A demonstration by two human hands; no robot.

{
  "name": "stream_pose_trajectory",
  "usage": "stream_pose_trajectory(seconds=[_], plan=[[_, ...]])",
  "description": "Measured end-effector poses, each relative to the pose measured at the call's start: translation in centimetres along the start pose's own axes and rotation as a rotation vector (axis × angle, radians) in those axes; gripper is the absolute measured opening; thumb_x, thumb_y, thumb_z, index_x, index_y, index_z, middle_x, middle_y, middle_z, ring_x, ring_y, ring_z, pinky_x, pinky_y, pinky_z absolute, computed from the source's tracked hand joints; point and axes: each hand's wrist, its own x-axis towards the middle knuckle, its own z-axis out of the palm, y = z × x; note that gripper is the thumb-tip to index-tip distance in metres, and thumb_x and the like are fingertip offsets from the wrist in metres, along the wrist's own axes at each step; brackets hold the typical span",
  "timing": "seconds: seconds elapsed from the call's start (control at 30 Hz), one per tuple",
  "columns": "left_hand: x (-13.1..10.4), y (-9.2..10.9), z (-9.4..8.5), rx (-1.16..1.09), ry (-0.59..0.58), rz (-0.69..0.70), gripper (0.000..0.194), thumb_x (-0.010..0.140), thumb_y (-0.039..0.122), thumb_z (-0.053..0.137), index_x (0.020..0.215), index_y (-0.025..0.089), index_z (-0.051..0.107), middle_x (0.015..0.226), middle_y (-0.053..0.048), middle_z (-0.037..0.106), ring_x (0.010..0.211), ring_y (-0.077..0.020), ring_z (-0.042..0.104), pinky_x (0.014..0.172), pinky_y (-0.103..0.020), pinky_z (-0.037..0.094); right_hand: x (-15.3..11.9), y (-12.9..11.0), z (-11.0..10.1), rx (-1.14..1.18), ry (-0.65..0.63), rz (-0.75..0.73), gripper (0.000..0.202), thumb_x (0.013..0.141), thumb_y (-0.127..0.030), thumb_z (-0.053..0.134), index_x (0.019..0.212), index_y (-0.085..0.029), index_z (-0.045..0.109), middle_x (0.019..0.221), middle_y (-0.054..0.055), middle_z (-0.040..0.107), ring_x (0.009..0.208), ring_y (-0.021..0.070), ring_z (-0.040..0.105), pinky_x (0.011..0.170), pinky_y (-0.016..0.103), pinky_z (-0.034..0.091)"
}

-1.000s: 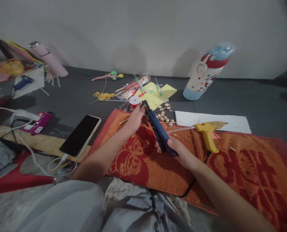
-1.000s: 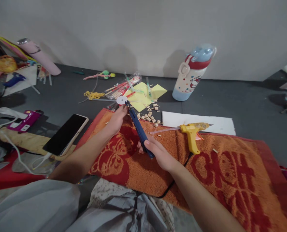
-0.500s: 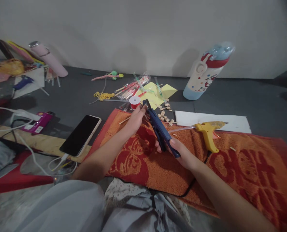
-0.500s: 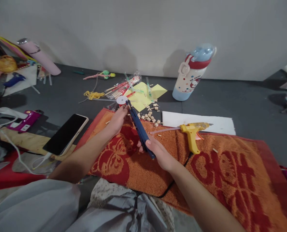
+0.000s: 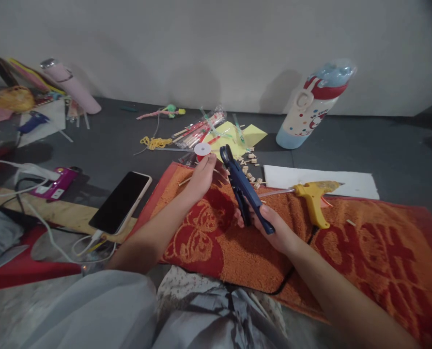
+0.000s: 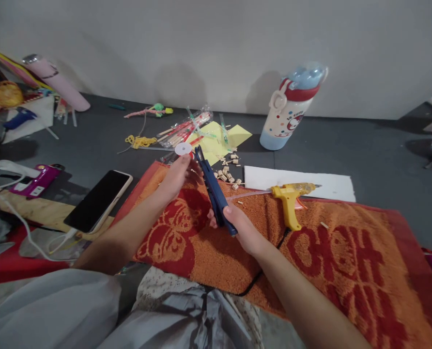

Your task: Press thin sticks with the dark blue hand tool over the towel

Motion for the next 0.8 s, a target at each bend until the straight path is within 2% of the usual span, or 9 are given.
stream_pose_trajectory(seconds=[0.1, 0.23, 0.5, 0.8], plan=[[0.1, 0.1, -0.2, 0.110, 0.022, 0.048, 0.026, 0.091, 0.040, 0.053, 0.076, 0.021, 0.042, 0.061, 0.003, 0.060, 0.047, -0.0123, 0.059, 0.047, -0.024, 0.044, 0.1, 0.0, 0.0, 0.081, 0.012, 0.005, 0.063, 0.074, -0.075, 0.051, 0.099, -0.019, 0.062, 0.090, 0.011, 0.069, 0.084, 0.0274, 0.065, 0.072, 0.040, 0.053], [0.7, -0.6, -0.7, 0.312, 0.061, 0.121, 0.017, 0.091, 0.024, 0.049, 0.077, 0.020, 0.042, 0.064, 0.003, 0.059, 0.049, -0.0111, 0.059, 0.050, -0.023, 0.045, 0.2, -0.3, 0.0, 0.145, 0.076, -0.018, 0.061, 0.071, -0.074, 0.054, 0.100, -0.020, 0.060, 0.093, 0.011, 0.069, 0.089, 0.0289, 0.065, 0.071, 0.040, 0.054], [1.7, -1.9, -1.5, 0.962, 0.050, 0.444, 0.007, 0.087, 0.022, 0.054, 0.081, 0.019, 0.054, 0.081, -0.003, 0.066, 0.072, -0.0162, 0.060, 0.068, -0.030, 0.044, 0.5, -0.5, 0.3, 0.249, 0.200, -0.091, 0.048, 0.070, -0.068, 0.059, 0.083, -0.022, 0.059, 0.086, 0.007, 0.070, 0.092, 0.0285, 0.066, 0.070, 0.038, 0.055], [2.1, -2.1, -2.1, 1.169, 0.051, 0.570, 0.010, 0.087, 0.018, 0.050, 0.091, 0.019, 0.059, 0.094, -0.007, 0.066, 0.084, -0.0196, 0.060, 0.072, -0.031, 0.044, 0.7, -0.7, -0.2, 0.325, 0.337, -0.126, 0.051, 0.071, -0.068, 0.058, 0.091, -0.021, 0.062, 0.089, 0.009, 0.071, 0.093, 0.0285, 0.067, 0.069, 0.039, 0.056]])
